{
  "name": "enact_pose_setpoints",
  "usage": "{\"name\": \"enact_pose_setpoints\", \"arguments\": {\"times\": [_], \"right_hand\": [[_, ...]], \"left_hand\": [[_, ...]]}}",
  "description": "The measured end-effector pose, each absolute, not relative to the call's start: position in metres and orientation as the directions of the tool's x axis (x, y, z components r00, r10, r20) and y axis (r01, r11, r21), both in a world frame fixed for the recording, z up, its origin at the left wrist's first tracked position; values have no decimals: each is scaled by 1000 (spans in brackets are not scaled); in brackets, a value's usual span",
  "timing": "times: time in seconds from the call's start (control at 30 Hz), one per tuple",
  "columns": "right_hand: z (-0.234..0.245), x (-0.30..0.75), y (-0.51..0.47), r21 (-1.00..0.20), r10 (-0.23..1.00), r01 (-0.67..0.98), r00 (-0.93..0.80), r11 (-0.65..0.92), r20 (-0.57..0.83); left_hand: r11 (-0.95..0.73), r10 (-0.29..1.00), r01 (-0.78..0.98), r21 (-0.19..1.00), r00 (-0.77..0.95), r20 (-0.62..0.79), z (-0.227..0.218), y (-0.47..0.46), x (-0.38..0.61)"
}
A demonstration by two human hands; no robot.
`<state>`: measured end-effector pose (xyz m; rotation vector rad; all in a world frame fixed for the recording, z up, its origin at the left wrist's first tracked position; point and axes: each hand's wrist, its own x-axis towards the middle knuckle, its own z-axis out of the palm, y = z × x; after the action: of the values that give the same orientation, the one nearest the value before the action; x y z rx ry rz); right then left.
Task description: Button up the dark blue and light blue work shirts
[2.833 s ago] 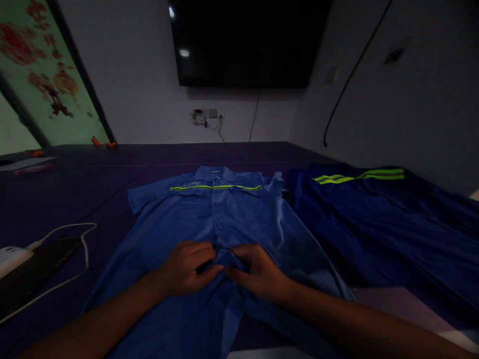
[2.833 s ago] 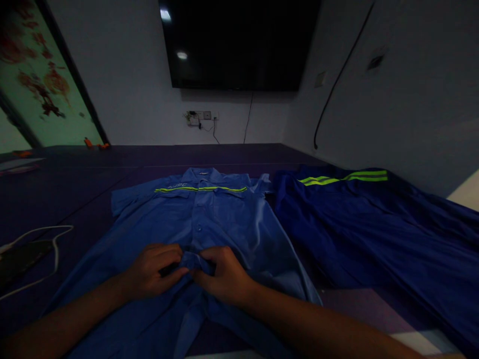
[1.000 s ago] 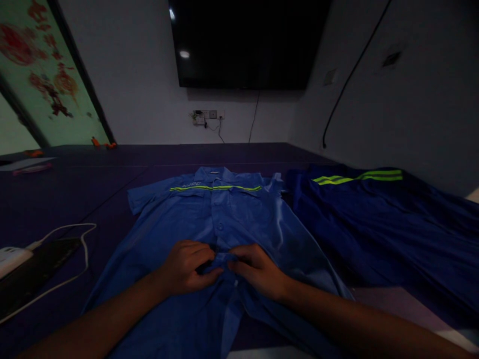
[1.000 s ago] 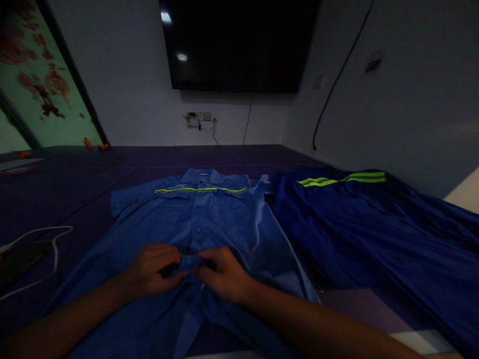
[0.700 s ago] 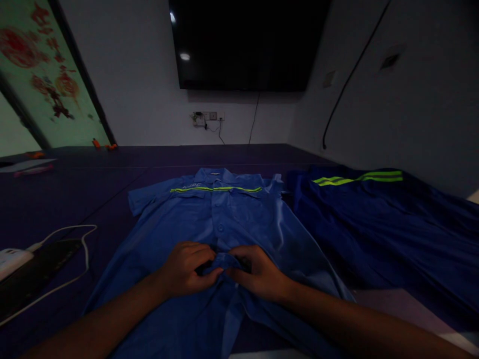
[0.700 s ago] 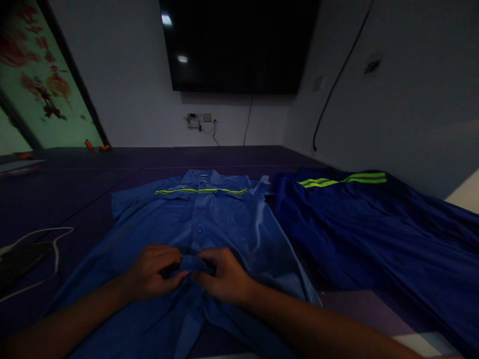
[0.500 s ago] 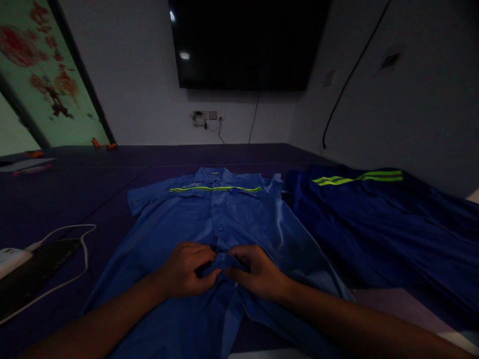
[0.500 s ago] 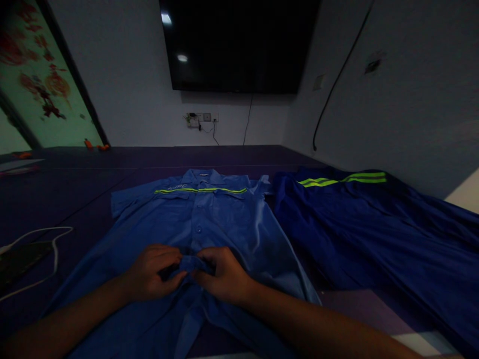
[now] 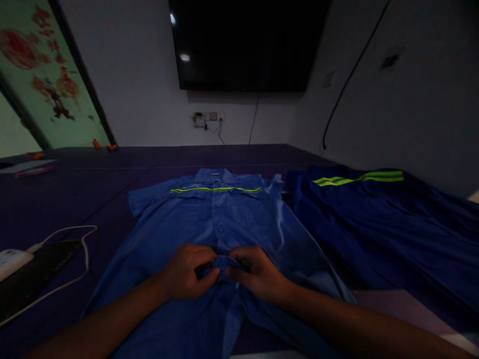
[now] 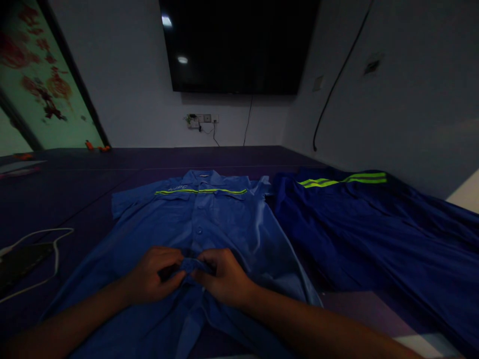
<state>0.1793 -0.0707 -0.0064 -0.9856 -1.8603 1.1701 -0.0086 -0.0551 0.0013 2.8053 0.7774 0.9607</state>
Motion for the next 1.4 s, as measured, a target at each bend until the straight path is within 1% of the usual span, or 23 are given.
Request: {"name": "enact_pose_setpoints", "arguments": {"times": [0.2,0.37,0.57,0.67,0.9,1.07,1.2,1.4], "right_hand": [[-6,179,-71,-928,874,210,-449,307,188],[-5,179,-70,-921,876,234,-446,312,184],[-4,181,-70,-840,851,345,-473,418,229],[-4,182,-71,-821,841,365,-488,440,234],[-4,182,-71,-811,817,339,-510,477,268],[-3,181,-71,-785,822,377,-499,492,275],[-3,181,-72,-762,822,406,-495,504,280],[-2,181,-72,-761,835,428,-484,488,262]], "left_hand": [[-850,527,427,309,674,518,3,-55,-7],[-822,570,443,359,654,498,-1,-52,-8],[-805,592,440,398,649,479,1,-53,-7],[-787,614,451,420,640,463,2,-53,-6],[-772,633,479,418,639,437,2,-52,-6],[-765,639,507,397,669,378,-1,-52,-7],[-788,609,484,379,703,368,0,-53,-7],[-797,590,447,406,720,365,1,-54,-7]]}}
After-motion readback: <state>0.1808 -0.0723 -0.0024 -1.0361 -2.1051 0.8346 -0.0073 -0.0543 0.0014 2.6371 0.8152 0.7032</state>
